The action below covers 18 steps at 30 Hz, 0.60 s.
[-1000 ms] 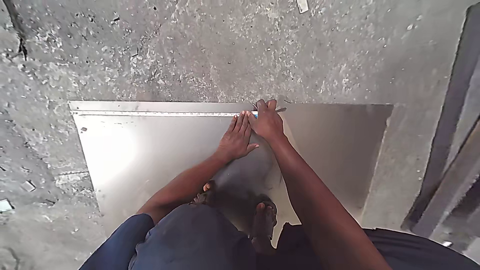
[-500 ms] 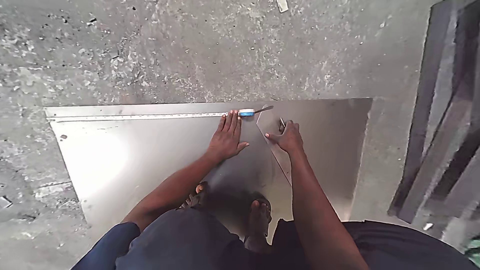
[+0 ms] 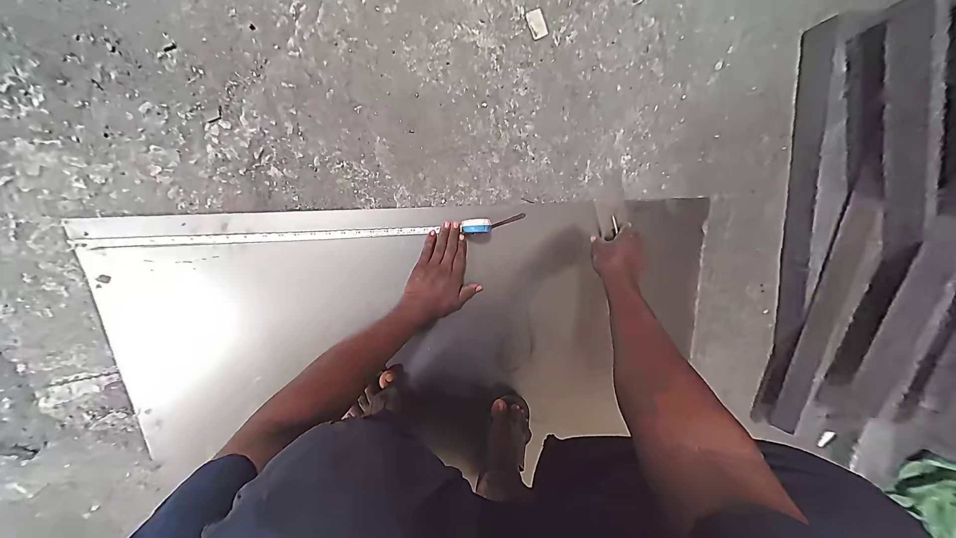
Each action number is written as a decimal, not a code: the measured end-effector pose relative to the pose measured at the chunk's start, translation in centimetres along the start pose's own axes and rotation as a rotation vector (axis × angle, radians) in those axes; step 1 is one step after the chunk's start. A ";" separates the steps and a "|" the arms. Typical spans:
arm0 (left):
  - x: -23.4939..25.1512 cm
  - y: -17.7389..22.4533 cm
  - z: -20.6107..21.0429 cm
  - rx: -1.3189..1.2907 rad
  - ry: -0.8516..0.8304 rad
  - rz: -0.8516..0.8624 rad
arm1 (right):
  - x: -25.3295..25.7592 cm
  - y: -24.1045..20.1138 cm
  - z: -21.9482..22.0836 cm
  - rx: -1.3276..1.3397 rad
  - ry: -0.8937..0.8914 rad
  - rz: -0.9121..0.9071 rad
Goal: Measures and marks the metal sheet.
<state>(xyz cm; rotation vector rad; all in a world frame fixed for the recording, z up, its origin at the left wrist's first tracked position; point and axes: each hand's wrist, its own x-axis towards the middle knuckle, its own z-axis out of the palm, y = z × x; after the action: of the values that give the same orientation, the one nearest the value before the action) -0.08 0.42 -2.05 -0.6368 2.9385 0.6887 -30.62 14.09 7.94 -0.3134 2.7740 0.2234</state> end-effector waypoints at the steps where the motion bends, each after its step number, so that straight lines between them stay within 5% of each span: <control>1: -0.1 0.0 0.1 -0.002 0.005 0.003 | -0.7 -1.1 -0.8 0.078 -0.016 -0.067; 5: 0.0 0.0 -0.2 -0.004 0.007 -0.004 | -4.7 -7.7 -0.6 0.322 -0.159 -0.516; 8: -0.1 0.1 -0.5 -0.007 0.003 -0.005 | -7.1 -12.9 1.9 0.260 -0.240 -0.697; 18: -0.1 -0.5 -0.9 0.000 -0.002 0.029 | -9.9 -16.6 4.3 0.078 -0.326 -0.613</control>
<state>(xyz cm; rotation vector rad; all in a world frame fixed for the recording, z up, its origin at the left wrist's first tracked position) 0.27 -0.35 -1.46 -0.5949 2.9511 0.6922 -16.18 0.84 5.43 -0.9819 2.2349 0.0078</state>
